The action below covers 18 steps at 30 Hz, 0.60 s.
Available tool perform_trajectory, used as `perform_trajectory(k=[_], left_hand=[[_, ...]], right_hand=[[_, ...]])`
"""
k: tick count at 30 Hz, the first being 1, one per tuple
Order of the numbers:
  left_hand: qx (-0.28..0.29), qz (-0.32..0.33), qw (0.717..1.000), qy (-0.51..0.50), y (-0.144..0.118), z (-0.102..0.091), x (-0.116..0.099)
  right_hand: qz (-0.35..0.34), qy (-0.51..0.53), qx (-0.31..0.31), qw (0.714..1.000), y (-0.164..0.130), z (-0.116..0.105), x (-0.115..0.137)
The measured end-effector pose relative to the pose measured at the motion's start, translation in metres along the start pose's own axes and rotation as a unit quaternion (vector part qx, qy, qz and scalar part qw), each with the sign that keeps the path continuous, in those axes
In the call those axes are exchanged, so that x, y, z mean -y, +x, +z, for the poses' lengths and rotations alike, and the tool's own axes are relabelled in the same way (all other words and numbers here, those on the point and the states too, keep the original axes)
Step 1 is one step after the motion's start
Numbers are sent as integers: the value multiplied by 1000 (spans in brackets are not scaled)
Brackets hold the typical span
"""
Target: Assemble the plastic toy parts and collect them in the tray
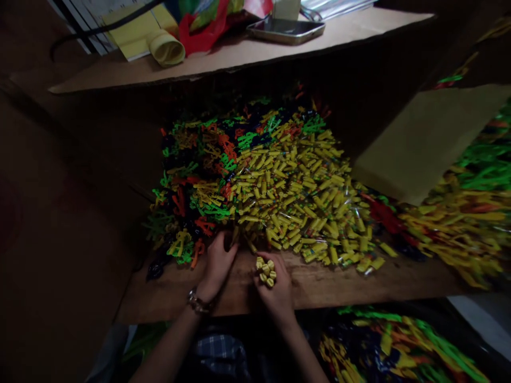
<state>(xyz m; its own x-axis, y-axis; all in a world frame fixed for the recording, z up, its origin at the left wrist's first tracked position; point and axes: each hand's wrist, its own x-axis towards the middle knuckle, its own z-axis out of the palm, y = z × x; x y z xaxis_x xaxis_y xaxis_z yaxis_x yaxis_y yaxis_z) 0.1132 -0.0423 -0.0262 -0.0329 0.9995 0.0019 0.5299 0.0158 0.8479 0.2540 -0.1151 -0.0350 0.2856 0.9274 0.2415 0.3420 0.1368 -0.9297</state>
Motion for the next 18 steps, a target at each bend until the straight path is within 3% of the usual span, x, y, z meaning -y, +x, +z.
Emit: perform_trajectory(k=[3,5,9,11,13,15,18], left_hand=[[13,-32,997,-67,-15,-9,2],[20,-71,984,-159,-27,-11,-1],[28,-157,912,-377,-46,-10,-14],[37,-181,892,-412,-49,-10,-21],[41,-211,873,-438,-49,-10,-25],[34,-230,866,-442,-45,-13,-28],[51,-230,887,-396,-39,-19,-29]], right_hand=[[1,49,-17,999,9,8,14],[52,106,-8,993,13,16,22],[241,258,-3,936,16,27,30],[259,263,-21,929,15,28,28],[248,256,-29,934,13,23,23],[187,219,-42,957,10,15,17],[-39,67,7,997,5,-1,11]])
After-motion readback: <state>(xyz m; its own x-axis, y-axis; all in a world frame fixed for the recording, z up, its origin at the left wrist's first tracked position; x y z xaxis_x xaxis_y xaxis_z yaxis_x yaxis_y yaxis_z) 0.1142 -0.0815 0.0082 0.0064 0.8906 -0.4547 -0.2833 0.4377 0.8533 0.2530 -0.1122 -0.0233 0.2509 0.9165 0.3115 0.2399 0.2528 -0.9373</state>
